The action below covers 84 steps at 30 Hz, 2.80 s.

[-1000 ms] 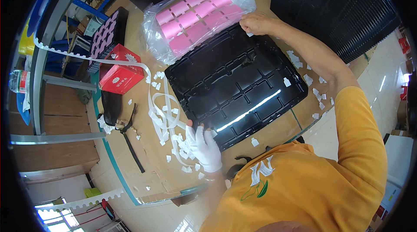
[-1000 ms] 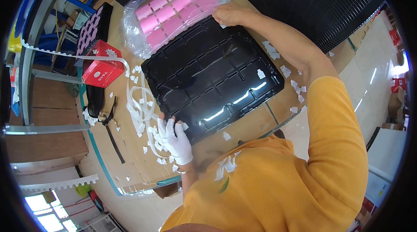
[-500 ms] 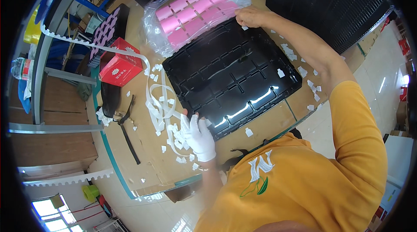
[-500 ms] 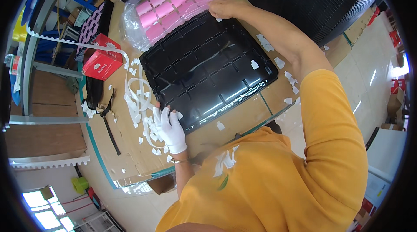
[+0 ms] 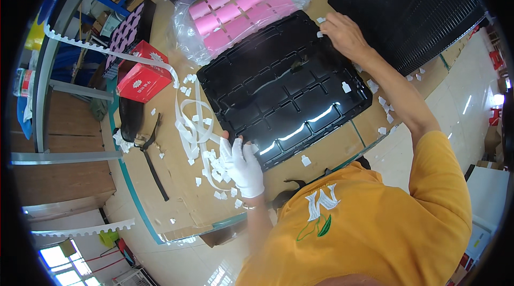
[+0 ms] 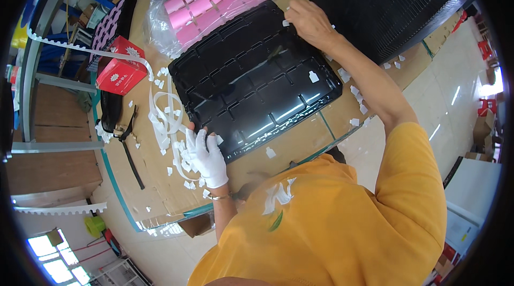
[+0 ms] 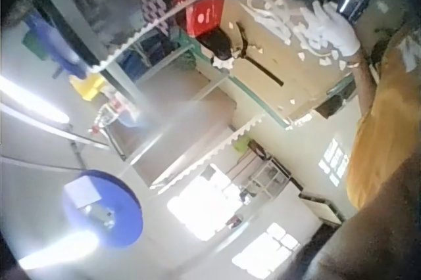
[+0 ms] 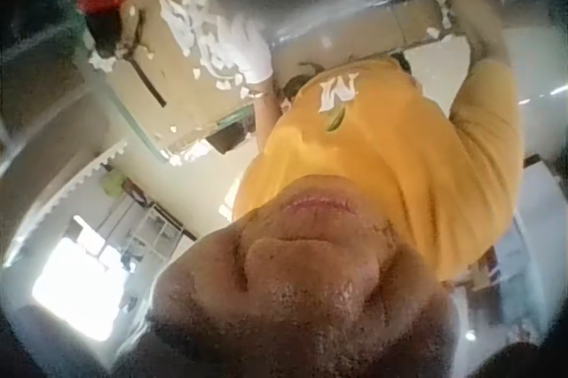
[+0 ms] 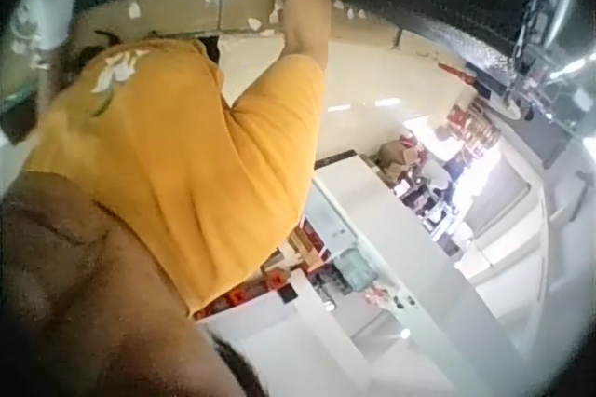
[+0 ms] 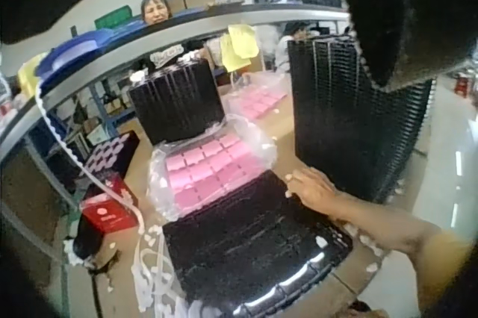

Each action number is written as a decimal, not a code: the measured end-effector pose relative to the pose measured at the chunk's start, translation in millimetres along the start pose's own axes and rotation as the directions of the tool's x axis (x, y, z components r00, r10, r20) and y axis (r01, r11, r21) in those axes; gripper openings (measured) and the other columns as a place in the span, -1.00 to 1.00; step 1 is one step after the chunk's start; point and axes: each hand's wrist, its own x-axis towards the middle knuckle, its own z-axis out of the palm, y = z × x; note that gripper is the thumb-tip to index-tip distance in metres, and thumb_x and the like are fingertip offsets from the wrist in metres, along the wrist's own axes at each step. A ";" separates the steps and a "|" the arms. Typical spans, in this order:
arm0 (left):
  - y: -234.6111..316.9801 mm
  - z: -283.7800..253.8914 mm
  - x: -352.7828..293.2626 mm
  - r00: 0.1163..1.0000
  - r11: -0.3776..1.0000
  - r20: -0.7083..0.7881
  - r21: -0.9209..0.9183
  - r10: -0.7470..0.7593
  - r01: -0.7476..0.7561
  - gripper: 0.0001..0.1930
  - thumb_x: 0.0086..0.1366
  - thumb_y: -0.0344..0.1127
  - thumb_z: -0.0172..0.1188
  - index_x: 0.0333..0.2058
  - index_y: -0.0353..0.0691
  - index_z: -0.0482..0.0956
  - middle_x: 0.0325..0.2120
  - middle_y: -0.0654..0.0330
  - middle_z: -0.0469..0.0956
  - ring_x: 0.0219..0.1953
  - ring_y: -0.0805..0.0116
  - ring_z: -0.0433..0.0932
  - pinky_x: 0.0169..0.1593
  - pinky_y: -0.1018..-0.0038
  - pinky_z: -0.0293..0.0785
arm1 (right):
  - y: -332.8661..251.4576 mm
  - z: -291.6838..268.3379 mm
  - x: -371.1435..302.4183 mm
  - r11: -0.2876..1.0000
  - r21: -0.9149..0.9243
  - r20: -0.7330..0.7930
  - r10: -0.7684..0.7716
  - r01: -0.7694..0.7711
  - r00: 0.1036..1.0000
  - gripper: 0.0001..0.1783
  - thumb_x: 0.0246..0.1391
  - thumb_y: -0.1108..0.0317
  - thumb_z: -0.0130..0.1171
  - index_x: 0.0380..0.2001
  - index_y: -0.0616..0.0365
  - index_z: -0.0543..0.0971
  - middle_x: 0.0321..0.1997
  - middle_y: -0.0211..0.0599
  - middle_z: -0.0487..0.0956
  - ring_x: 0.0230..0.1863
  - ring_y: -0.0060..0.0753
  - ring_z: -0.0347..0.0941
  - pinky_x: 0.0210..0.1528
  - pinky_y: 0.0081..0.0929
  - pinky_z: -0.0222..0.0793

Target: The person repeatedly assembles black plastic trays by placing pink foam inserts into them. They handle the trays and foam pieces one at a time, aligning the inserts into the tray compartments and stacking the completed units.

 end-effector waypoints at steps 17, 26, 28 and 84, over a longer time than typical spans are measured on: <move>-1.8 -1.7 0.5 0.999 1.000 0.032 0.023 -0.011 0.010 -0.78 0.19 -0.58 0.12 -0.17 -0.46 0.55 0.10 -0.08 0.39 -0.05 0.09 0.49 -0.05 0.34 0.49 | 22.8 66.5 59.4 0.999 -0.032 0.455 0.001 0.015 0.890 -0.96 -0.03 0.44 0.14 -0.46 0.09 0.48 -0.24 -0.33 0.46 -0.08 -0.18 0.42 -0.04 -0.19 0.34; -0.3 -1.9 -0.3 0.999 1.000 0.042 0.009 -0.027 0.026 -0.78 0.20 -0.61 0.10 -0.16 -0.49 0.54 0.12 -0.10 0.35 -0.08 0.11 0.49 -0.09 0.37 0.53 | 16.7 61.2 51.1 0.950 0.007 0.356 0.290 -0.312 0.889 -0.66 -0.15 0.27 0.40 -0.34 0.11 0.48 -0.22 -0.22 0.53 -0.07 -0.04 0.47 -0.08 -0.12 0.33; 1.2 -1.5 0.4 0.999 0.999 0.046 0.034 -0.012 0.011 -0.78 0.20 -0.61 0.09 -0.16 -0.50 0.54 0.12 -0.10 0.35 -0.07 0.12 0.49 -0.12 0.40 0.55 | 20.3 62.7 49.3 0.926 0.000 0.409 0.344 -0.377 0.845 -0.65 -0.14 0.23 0.39 -0.35 0.11 0.48 -0.24 -0.22 0.54 -0.07 -0.04 0.47 -0.11 -0.10 0.33; 1.3 -1.8 1.6 1.000 0.999 0.012 0.031 -0.023 0.022 -0.78 0.16 -0.53 0.17 -0.19 -0.45 0.56 0.07 -0.13 0.41 -0.07 0.04 0.50 -0.04 0.31 0.47 | 26.2 63.7 78.9 0.997 0.000 0.606 -0.060 0.076 0.793 -0.98 -0.01 0.43 0.16 -0.48 0.09 0.55 -0.27 -0.28 0.49 -0.08 -0.17 0.45 -0.02 -0.27 0.31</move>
